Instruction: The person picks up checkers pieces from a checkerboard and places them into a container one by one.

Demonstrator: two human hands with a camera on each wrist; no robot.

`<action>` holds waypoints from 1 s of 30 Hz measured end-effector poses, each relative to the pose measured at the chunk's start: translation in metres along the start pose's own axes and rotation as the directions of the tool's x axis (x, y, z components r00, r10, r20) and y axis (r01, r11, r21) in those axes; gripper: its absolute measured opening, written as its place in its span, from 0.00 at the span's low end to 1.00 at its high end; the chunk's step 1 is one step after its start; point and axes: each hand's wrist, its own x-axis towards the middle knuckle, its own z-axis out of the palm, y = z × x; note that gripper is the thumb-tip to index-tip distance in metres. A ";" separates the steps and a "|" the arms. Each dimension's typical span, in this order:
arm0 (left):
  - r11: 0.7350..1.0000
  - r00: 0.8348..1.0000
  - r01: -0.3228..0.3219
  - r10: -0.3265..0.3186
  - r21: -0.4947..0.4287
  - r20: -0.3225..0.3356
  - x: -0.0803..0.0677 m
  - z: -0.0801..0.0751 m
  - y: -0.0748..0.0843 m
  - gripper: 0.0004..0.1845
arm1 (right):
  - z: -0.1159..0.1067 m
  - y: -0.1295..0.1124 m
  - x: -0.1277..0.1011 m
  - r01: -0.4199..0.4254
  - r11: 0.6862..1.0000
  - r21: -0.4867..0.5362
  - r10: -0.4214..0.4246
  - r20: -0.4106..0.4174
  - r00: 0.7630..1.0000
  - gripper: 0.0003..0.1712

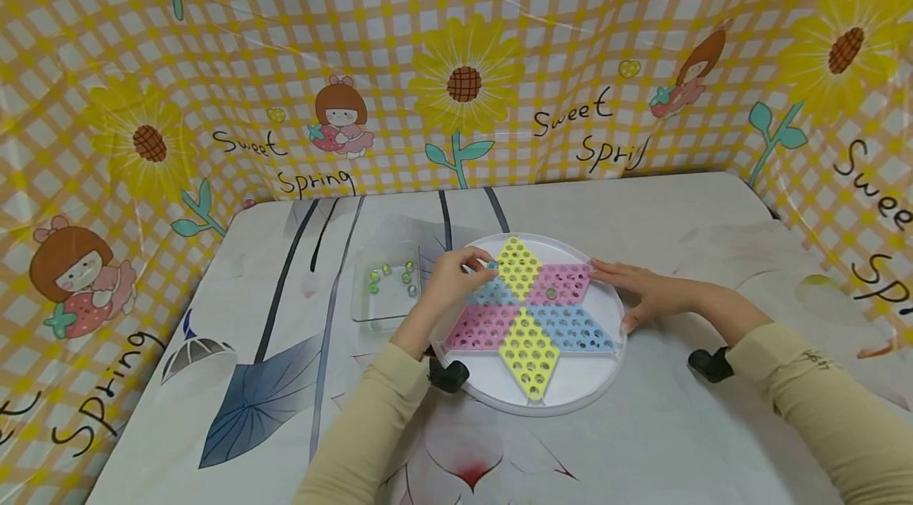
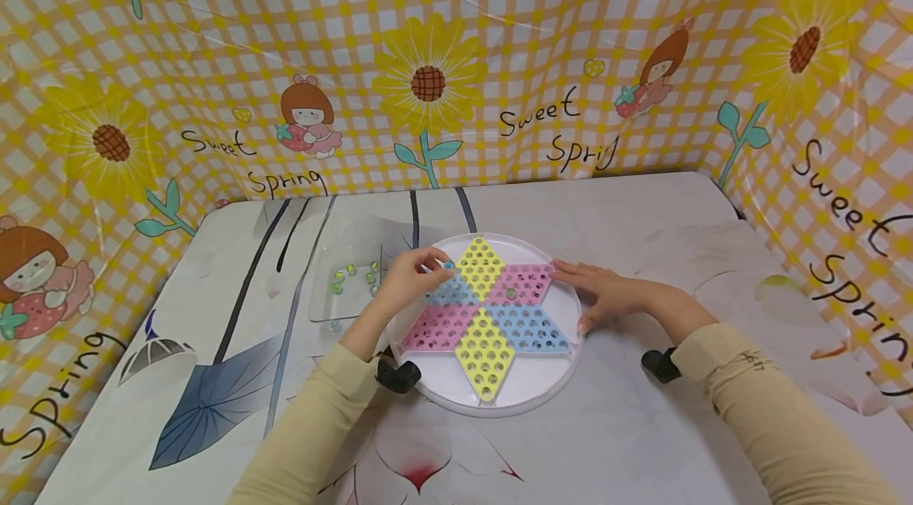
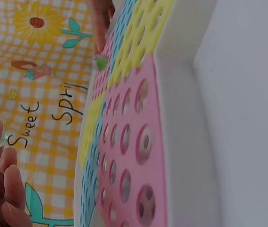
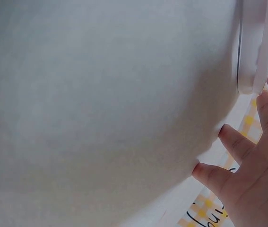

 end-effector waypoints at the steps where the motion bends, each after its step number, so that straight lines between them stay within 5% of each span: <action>1: 1.000 1.000 0.002 -0.002 -0.009 -0.005 -0.001 -0.002 -0.001 0.12 | 0.000 0.000 0.000 -0.002 1.000 -0.001 0.002 0.000 1.000 0.56; 17: 0.988 0.995 0.049 -0.062 -0.145 -0.081 -0.012 -0.029 -0.014 0.11 | 0.001 0.004 0.001 -0.006 1.000 -0.017 0.006 -0.009 1.000 0.56; 30: 0.988 0.971 0.100 -0.123 -0.120 -0.204 -0.022 -0.052 -0.024 0.11 | 0.002 0.006 0.002 0.007 1.000 -0.005 -0.007 -0.006 1.000 0.56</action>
